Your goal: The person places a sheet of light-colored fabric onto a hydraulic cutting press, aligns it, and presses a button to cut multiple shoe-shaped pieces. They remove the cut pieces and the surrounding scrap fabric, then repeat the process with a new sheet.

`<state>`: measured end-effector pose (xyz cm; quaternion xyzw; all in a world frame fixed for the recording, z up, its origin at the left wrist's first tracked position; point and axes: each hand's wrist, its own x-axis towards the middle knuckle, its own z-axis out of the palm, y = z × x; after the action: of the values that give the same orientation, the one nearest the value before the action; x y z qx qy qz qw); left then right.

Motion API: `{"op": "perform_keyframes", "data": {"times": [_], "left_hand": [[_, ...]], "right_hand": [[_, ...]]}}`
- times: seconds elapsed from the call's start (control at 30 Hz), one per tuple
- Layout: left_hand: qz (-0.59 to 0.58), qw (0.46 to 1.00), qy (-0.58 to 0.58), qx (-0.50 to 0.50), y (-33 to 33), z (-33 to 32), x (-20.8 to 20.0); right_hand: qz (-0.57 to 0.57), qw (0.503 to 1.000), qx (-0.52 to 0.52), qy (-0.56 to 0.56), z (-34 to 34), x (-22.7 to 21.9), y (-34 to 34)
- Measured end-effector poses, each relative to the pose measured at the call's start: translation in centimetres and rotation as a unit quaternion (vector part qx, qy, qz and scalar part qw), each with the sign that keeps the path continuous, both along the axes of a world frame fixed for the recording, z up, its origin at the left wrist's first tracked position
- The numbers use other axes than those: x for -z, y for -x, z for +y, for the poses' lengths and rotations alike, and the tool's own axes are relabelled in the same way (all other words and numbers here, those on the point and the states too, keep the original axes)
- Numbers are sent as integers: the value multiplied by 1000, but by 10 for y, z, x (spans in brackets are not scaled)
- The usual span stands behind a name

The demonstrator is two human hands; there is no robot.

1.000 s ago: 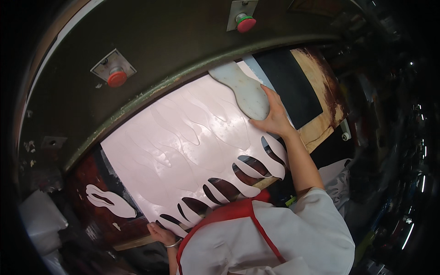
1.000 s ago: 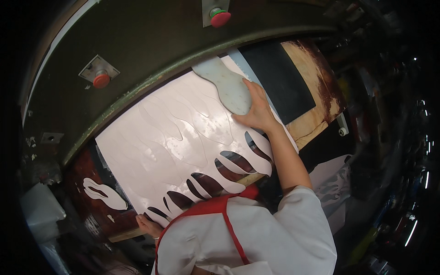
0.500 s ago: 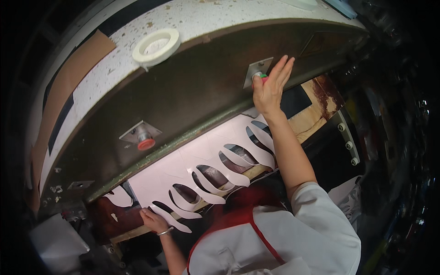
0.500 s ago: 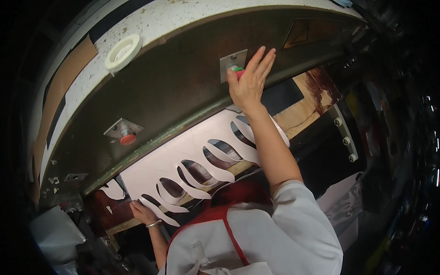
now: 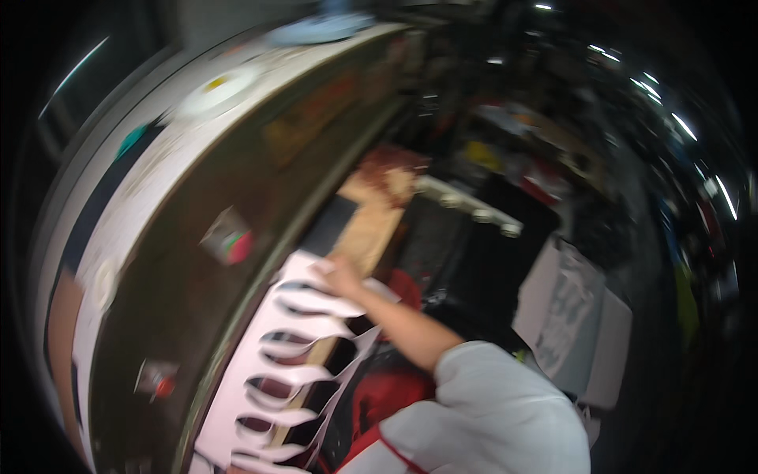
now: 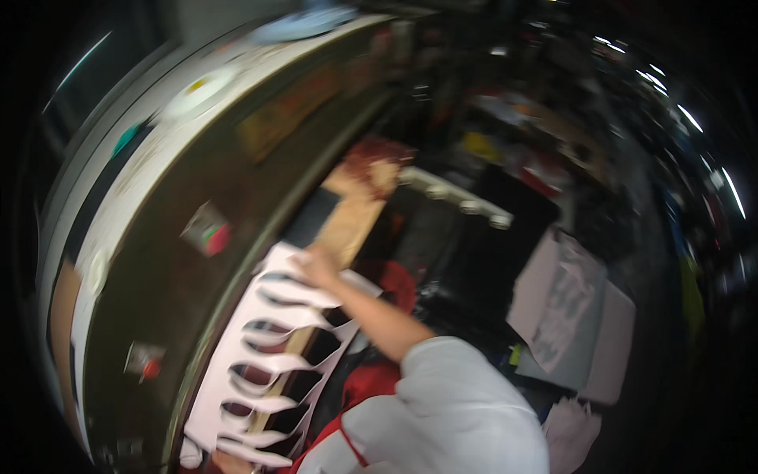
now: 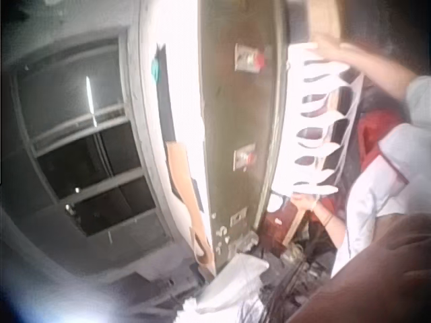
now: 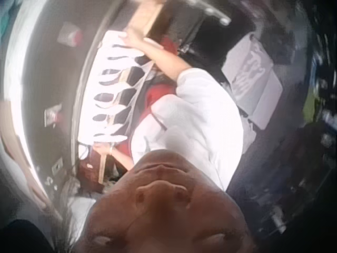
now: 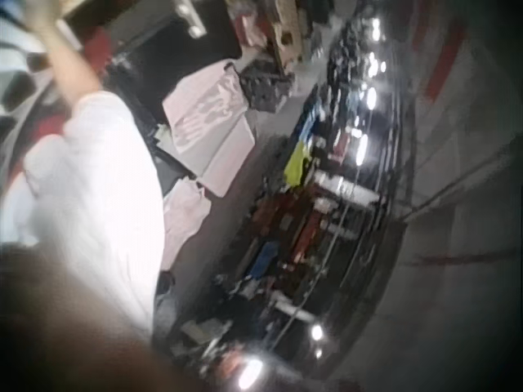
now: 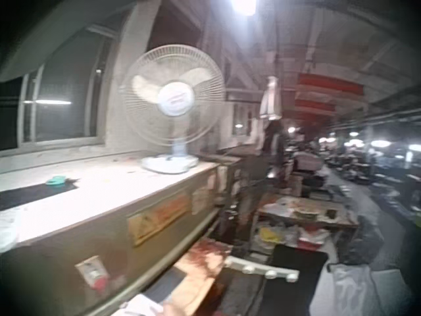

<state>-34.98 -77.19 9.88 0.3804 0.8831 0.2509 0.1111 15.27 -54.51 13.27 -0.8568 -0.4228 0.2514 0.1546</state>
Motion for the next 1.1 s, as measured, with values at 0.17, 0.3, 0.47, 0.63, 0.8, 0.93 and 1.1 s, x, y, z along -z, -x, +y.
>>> {"op": "perform_keyframes", "data": {"times": [0.17,0.3,0.47,0.63,0.8,0.93,1.1], "left_hand": [[-38,999,-16,11,-14,-1,-29],[-33,992,-99,64,-11,-52,-26],[-1,978,-152,145,21,-116,17],[-141,962,-218,83,36,-140,7],[-56,975,-211,51,6,-151,-51],[-110,972,-206,-31,-40,-130,-79],[-152,953,-150,217,-124,-42,-112]], "right_hand": [[-35,985,-41,-165,-16,-27,23],[-43,972,10,-233,-98,-48,-4],[-140,955,-80,-249,-155,-68,-29],[-148,933,-251,-212,-130,-84,13],[-101,939,-275,-178,-132,-78,20],[-79,943,-266,-186,-144,-80,8],[295,943,-101,-118,-135,-110,-50]]}}
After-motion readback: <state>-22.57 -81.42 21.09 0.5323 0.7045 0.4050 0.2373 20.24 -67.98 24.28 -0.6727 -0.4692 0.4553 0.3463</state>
